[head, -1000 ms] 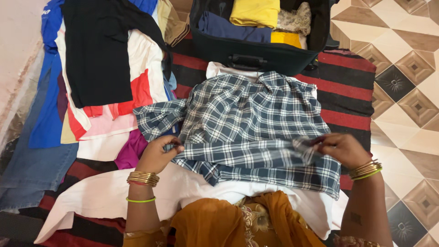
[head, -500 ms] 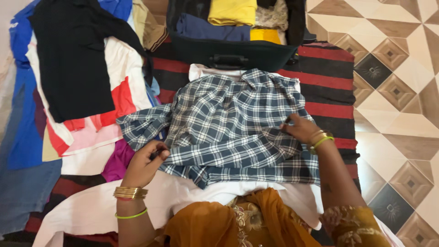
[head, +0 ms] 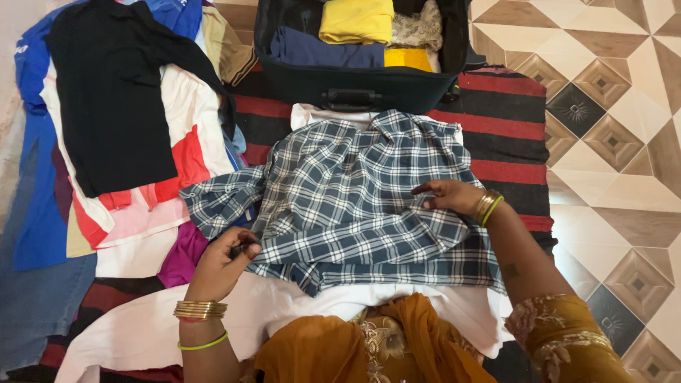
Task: The person folds a blue checkered shirt and a black garment by hand on a striped mat and places them into an open black suitcase.
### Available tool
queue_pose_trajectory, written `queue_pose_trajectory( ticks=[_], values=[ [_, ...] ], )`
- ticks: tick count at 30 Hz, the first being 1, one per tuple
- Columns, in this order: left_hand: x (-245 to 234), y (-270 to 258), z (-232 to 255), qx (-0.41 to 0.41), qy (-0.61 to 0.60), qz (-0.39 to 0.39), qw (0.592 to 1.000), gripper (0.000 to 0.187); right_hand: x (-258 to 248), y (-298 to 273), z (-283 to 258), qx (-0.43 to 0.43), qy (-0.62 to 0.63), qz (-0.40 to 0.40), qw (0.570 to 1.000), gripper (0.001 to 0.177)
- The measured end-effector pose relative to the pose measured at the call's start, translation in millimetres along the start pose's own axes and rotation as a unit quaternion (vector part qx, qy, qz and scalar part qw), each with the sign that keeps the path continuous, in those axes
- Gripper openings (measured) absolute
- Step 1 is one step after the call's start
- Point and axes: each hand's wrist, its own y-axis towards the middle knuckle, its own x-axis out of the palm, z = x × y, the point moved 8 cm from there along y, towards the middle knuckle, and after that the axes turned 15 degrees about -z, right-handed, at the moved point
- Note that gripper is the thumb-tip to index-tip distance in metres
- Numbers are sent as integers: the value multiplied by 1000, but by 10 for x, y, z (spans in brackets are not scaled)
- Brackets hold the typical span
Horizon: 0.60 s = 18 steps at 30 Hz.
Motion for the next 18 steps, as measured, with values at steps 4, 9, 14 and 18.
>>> queue_pose_trajectory(
  ticks=[4,9,14,18],
  values=[
    [-32,-11,-27,-10,8,7,1000,16,-132,-217,26,-81,71,4,994,46],
    [-25,-52,-56,32,-84,-15,996,16,-313,-524,34,11,-84,98,992,41],
    [-27,-93,66,-1,-74,-1,997,19,-332,-888,-194,-100,-136,182,969,32],
    [58,-133,417,25,-29,-29,999,35,-251,-1587,-601,-289,-226,202,908,27]
  ],
)
